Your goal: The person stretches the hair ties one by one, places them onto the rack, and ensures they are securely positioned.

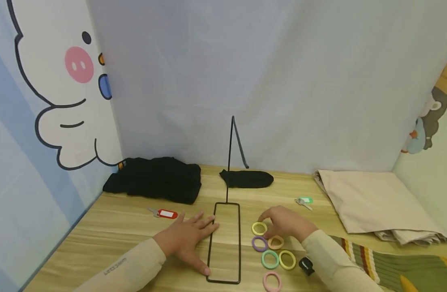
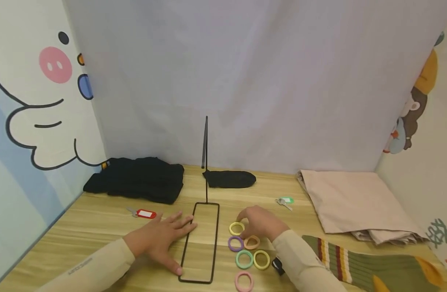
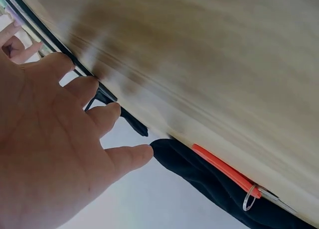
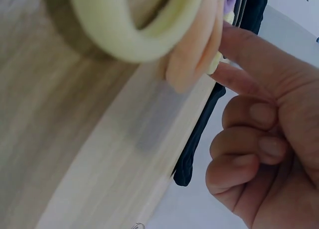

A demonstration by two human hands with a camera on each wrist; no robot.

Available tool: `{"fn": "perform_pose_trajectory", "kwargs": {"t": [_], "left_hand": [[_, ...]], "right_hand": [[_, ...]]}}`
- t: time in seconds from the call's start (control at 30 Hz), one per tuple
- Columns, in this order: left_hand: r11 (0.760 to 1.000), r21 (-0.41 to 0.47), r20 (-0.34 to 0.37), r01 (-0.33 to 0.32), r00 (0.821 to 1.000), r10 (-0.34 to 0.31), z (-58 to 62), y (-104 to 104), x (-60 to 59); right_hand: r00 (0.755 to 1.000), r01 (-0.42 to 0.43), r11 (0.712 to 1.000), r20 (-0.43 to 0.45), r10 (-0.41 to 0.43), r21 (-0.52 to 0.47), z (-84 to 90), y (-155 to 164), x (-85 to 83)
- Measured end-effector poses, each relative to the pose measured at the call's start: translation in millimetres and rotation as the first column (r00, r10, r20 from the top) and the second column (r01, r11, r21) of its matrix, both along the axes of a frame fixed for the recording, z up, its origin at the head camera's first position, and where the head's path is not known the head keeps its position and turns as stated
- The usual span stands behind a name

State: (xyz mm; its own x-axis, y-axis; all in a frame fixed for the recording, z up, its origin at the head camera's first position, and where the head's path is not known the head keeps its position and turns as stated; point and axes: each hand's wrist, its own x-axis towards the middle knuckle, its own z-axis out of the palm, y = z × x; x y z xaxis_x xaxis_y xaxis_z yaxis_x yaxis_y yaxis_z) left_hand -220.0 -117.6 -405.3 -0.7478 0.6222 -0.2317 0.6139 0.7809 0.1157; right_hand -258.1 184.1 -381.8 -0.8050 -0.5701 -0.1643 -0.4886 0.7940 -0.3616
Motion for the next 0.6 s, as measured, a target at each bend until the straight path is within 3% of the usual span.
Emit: {"fn": "perform_pose_trajectory", "kwargs": {"t": [0.23,0.43,0.6], "left_hand": [[1.0,-0.011,0.002,-0.011,1.0,0.011,4.8,1,3.0],[1.0,-0.015,0.003,-0.014,1.0,0.014,6.8,2,5.1],[0.999,-0.029,-0.007,-0.014,1.0,0.014,8.8,4,6.6]], "right_hand": [[0.998,-0.05,0.999,-0.033,0.05,0.016,1.5,-1,-2.6],[0.996,-0.005,0.999,-0.085,0.008,0.037,1.4,-3,-1.1],[0.987,0.005,0.999,-0.157,-0.012,-0.049,19.3,-2,14.6]]}}
